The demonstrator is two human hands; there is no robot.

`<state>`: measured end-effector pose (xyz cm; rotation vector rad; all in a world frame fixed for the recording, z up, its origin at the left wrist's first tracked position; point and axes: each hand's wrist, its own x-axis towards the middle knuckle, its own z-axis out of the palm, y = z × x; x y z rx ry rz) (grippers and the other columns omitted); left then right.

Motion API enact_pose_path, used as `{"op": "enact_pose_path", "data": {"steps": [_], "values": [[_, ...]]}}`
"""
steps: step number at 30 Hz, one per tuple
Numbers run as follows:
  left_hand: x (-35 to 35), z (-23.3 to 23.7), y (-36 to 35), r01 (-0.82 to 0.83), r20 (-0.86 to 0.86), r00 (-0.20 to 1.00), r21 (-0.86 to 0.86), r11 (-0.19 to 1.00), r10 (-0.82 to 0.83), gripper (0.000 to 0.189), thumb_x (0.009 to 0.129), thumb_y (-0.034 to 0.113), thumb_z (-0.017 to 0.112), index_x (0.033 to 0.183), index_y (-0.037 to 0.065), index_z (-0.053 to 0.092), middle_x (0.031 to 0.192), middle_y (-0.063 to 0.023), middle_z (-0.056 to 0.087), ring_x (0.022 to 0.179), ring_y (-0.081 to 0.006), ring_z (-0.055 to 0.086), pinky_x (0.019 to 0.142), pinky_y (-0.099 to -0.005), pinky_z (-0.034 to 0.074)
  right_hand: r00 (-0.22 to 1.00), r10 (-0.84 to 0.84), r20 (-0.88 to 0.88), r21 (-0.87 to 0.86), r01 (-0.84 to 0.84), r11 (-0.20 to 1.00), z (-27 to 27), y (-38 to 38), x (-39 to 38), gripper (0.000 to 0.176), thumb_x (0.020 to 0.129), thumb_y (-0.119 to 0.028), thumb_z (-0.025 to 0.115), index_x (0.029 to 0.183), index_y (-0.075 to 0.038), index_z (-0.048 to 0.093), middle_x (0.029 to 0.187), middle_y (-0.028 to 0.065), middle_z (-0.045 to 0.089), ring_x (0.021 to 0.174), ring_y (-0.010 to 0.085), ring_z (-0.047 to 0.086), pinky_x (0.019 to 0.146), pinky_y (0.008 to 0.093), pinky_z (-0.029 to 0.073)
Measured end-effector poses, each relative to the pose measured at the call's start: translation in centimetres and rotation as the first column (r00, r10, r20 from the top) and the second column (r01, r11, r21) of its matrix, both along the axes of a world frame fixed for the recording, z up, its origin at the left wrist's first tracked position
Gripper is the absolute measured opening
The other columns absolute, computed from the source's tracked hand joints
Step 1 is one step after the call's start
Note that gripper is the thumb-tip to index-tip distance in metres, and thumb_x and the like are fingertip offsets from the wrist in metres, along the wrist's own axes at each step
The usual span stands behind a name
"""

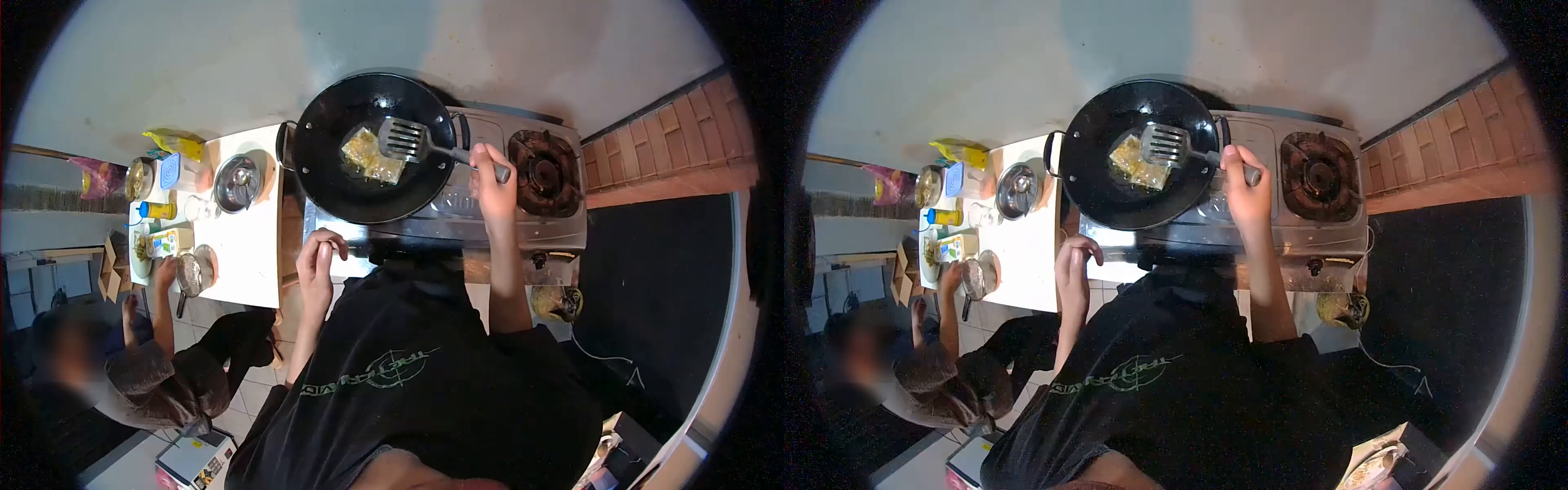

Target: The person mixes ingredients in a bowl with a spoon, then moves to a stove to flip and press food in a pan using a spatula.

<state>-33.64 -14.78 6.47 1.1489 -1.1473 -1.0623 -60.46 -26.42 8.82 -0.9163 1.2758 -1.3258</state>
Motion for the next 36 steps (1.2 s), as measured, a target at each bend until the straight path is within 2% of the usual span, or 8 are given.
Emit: {"op": "enact_pose_path", "data": {"steps": [15, 17, 20, 27, 30, 32, 36], "values": [[0.3, 0.2, -0.6, 0.018, 0.025, 1.0, 0.029, 0.999, -0.019, 0.024, 0.103, 0.019, 0.047, 0.094, -0.001, 0.057, 0.088, -0.0072, 0.058, 0.076, -0.0139, 0.056, 0.071, -0.0281, 0.045, 1.0, -0.023, -0.01, -0.034, 0.022, 0.999, -0.4, -0.3, -0.5, 0.036, 0.1, -0.033, 0.056, 0.074, -0.008, 0.053, 0.056, -0.0089, 0.037, 0.048, 0.0003, 0.033, 0.045, 0.0207, 0.023], [0.1, 0.2, -0.6, 0.013, -0.005, 1.0, 0.032, 0.999, -0.013, 0.023, 0.103, 0.018, 0.047, 0.094, -0.001, 0.057, 0.089, -0.0072, 0.058, 0.076, -0.0139, 0.056, 0.072, -0.0279, 0.045, 0.999, -0.005, -0.038, -0.017, 0.004, 1.0, -0.7, -0.4, -0.7, 0.034, 0.101, -0.034, 0.054, 0.079, -0.008, 0.052, 0.055, -0.0072, 0.035, 0.047, 0.0025, 0.031, 0.045, 0.0211, 0.024], [0.1, 0.1, -0.5, 0.014, 0.008, 1.0, 0.037, 0.999, -0.015, 0.023, 0.103, 0.018, 0.048, 0.094, -0.001, 0.057, 0.089, -0.0072, 0.058, 0.076, -0.0136, 0.056, 0.072, -0.0277, 0.045, 0.999, -0.009, -0.043, -0.004, 0.009, 1.0, -0.6, -0.3, -0.7, 0.034, 0.101, -0.034, 0.054, 0.079, -0.008, 0.051, 0.054, -0.0074, 0.034, 0.047, 0.0027, 0.031, 0.045, 0.0215, 0.025], [0.2, -0.1, 0.1, -0.016, 0.005, 1.0, 0.018, 1.0, 0.016, 0.022, 0.103, 0.018, 0.048, 0.094, 0.0, 0.057, 0.087, -0.0064, 0.057, 0.076, -0.0135, 0.055, 0.072, -0.0276, 0.044, 1.0, -0.012, -0.022, -0.029, 0.011, 1.0, -1.0, -0.2, -0.3, 0.035, 0.101, -0.032, 0.056, 0.075, -0.009, 0.054, 0.059, -0.009, 0.039, 0.049, -0.0001, 0.035, 0.045, 0.02, 0.024], [0.4, 0.0, 0.6, -0.016, 0.006, 1.0, 0.028, 0.999, 0.016, 0.022, 0.102, 0.018, 0.048, 0.095, 0.0, 0.056, 0.087, -0.0065, 0.057, 0.076, -0.0135, 0.055, 0.072, -0.0276, 0.044, 1.0, -0.018, 0.016, -0.038, 0.018, 0.999, -1.0, -0.3, 0.1, 0.035, 0.101, -0.033, 0.056, 0.076, -0.009, 0.054, 0.06, -0.0089, 0.039, 0.05, 0.0002, 0.034, 0.045, 0.0203, 0.024], [0.5, -0.1, 0.8, -0.028, 0.0, 1.0, 0.023, 0.999, 0.028, 0.021, 0.102, 0.018, 0.048, 0.095, 0.0, 0.056, 0.087, -0.0065, 0.057, 0.076, -0.0135, 0.055, 0.072, -0.0276, 0.044, 0.997, -0.027, 0.067, -0.026, 0.029, 0.999, -0.7, -0.3, 0.5, 0.033, 0.102, -0.033, 0.053, 0.078, -0.01, 0.05, 0.057, -0.0081, 0.032, 0.049, 0.0014, 0.03, 0.045, 0.0198, 0.022], [0.7, 0.2, 1.2, -0.041, -0.002, 0.999, 0.012, 0.999, 0.041, 0.021, 0.102, 0.017, 0.048, 0.095, 0.0, 0.056, 0.087, -0.0065, 0.057, 0.077, -0.0134, 0.055, 0.072, -0.0274, 0.044, 0.998, -0.037, 0.049, -0.048, 0.04, 0.998, -0.8, -0.2, 0.9, 0.032, 0.102, -0.033, 0.053, 0.079, -0.011, 0.05, 0.059, -0.0082, 0.033, 0.05, 0.0012, 0.031, 0.045, 0.0194, 0.021]]}}
